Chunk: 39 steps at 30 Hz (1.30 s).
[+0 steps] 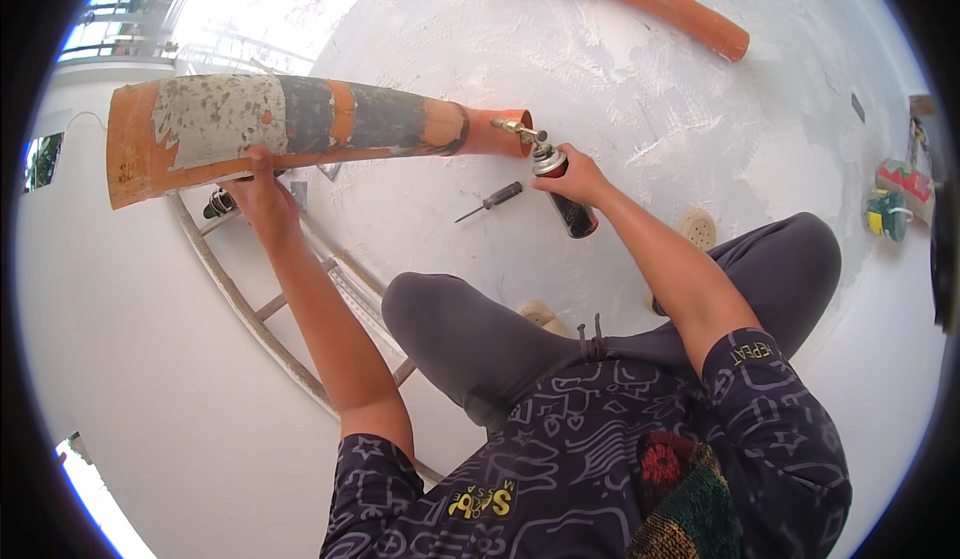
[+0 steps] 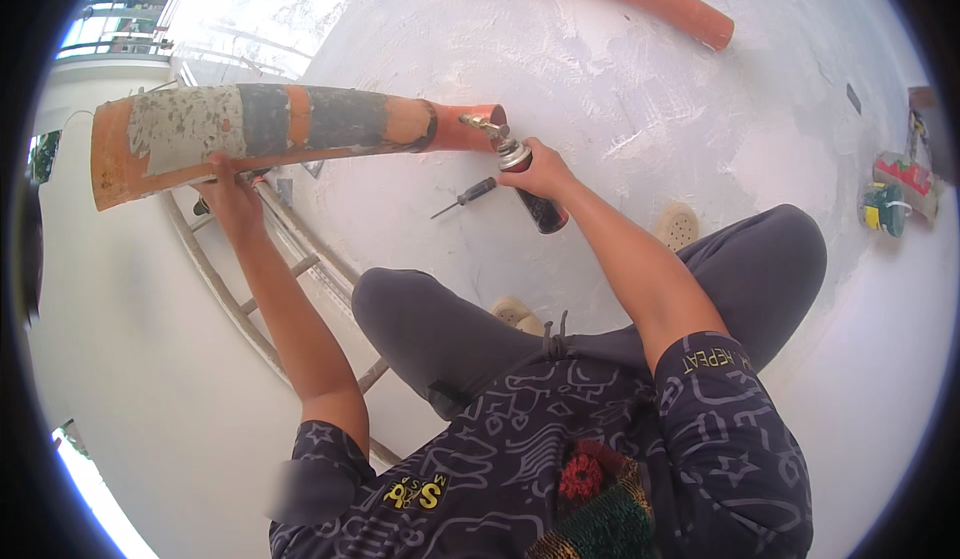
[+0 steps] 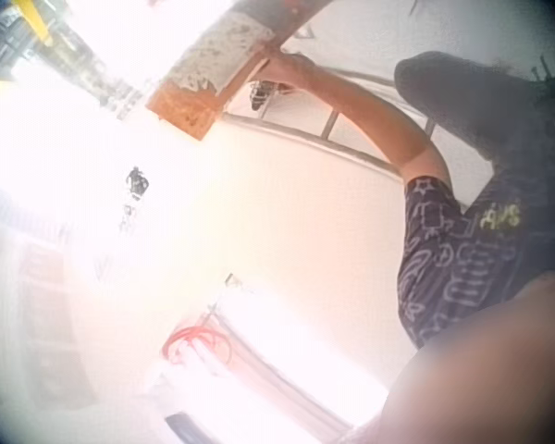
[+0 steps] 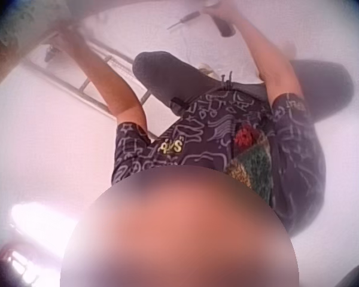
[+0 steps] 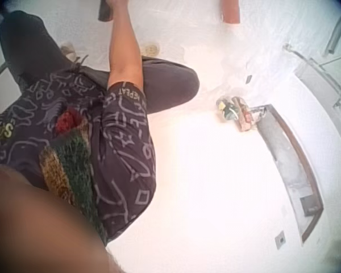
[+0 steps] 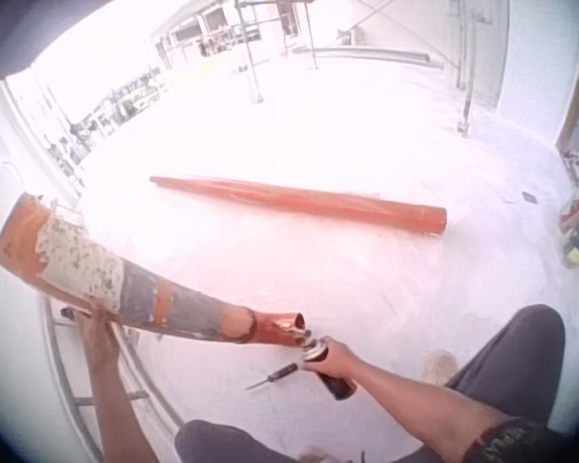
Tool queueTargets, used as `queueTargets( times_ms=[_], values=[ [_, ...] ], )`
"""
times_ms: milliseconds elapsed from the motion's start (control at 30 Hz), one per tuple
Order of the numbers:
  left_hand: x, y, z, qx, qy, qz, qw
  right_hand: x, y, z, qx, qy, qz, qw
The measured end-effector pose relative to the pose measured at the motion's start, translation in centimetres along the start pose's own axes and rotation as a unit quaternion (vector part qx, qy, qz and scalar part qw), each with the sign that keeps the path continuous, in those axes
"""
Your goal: The person uses a blowtorch to heat a section of an orange pipe. They rotate the pipe to apply heat evenly around the circumference.
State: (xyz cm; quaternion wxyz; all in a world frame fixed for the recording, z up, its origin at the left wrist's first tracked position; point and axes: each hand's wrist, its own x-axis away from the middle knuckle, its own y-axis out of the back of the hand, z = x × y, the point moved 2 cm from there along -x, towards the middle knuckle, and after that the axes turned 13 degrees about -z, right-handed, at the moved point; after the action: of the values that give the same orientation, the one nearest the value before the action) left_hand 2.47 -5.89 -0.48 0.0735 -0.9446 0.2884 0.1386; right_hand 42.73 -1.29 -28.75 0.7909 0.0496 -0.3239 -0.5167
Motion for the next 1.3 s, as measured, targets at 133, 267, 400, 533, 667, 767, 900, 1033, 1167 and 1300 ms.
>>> queueTargets(
  times_ms=[133,267,400,533,667,767,900,1033,1167,1300],
  values=[
    [-0.4,0.9,1.8,0.000,-0.010,-0.008,1.000,-2.9,0.8,1.5,0.036,0.010,0.023,0.999],
    [1.2,3.9,3.9,-0.013,0.010,-0.044,0.999,-5.2,0.6,1.1,0.058,0.023,0.059,0.996],
    [4.7,7.5,6.4,-0.034,0.021,-0.065,0.997,-6.7,-0.2,-0.9,0.075,0.039,0.092,0.992],
    [6.4,7.5,8.2,-0.017,0.027,-0.070,0.997,-7.2,0.3,-3.4,0.054,0.041,0.100,0.993],
    [8.3,5.9,7.4,-0.010,0.008,-0.067,0.998,-6.8,2.1,-5.0,0.051,0.042,0.098,0.993],
    [8.7,5.1,5.7,-0.004,-0.020,-0.047,0.999,-6.5,3.2,-4.9,0.041,0.058,0.089,0.993],
    [8.9,5.4,4.7,-0.013,-0.016,-0.057,0.998,-5.0,3.7,-4.6,0.047,0.070,0.081,0.993],
    [9.0,6.7,4.0,-0.003,-0.017,-0.060,0.998,-2.2,2.6,-4.7,0.046,0.094,0.044,0.994],
    [9.5,8.0,3.2,0.021,-0.020,-0.052,0.998,-0.2,1.0,-4.8,0.051,0.112,0.022,0.992],
    [10.1,9.0,2.8,0.018,-0.014,-0.067,0.997,0.9,0.3,-4.9,0.070,0.134,0.024,0.988]
  ],
)
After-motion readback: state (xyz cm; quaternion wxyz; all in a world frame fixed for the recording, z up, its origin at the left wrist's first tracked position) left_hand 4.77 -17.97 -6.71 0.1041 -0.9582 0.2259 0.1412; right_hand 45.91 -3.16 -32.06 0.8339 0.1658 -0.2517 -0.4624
